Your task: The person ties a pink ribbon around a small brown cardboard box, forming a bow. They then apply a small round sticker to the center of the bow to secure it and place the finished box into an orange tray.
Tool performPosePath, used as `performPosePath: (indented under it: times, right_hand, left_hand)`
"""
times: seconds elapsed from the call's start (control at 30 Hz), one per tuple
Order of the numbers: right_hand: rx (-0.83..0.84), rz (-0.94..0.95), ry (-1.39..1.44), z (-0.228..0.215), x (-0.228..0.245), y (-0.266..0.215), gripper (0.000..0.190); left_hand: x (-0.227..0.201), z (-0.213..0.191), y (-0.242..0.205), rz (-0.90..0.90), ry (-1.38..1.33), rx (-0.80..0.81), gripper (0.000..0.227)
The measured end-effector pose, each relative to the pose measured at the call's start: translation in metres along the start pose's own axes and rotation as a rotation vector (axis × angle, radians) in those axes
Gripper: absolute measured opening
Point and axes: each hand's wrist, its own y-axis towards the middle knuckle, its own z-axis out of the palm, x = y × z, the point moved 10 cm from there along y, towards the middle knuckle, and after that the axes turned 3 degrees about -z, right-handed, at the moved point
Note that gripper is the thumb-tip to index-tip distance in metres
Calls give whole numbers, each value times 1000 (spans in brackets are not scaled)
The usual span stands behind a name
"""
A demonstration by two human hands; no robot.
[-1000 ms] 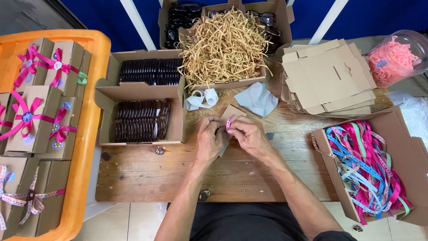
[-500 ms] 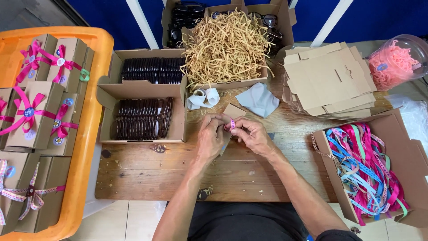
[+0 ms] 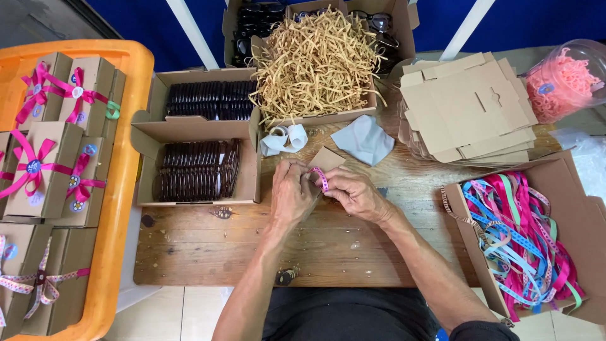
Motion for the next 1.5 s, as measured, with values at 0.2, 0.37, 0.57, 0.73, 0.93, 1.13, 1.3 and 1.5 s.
performPosePath:
  times: [0.2, 0.37, 0.57, 0.73, 0.93, 1.13, 1.3, 1.5]
  right_hand:
    - [190, 8, -123, 11, -14, -8, 16]
    - [200, 35, -115, 13, -27, -16, 18]
    - [188, 66, -131, 16, -40, -23, 19]
    - [165, 75, -119, 15, -34, -22, 17]
    - [132, 1, -212, 14, -17, -17, 14]
    - [88, -57, -222, 14, -12, -22, 15]
    - [76, -120, -358, 9, -7, -23, 17]
    - [124, -226, -424, 14, -2, -15, 18]
  left_hand:
    - [7, 12, -10, 27, 36, -58, 8]
    - [2, 7, -13, 6, 10, -6, 9]
    - [13, 27, -20, 11, 66, 132, 10]
    - [19, 24, -21, -96, 63, 172, 12]
    - [-9, -8, -12, -269, -51, 172, 18]
    - [-4, -6, -9, -329, -42, 192, 19]
    - [1, 7, -10, -253, -16, 161, 19]
    - [4, 6, -7, -196, -13, 98, 19]
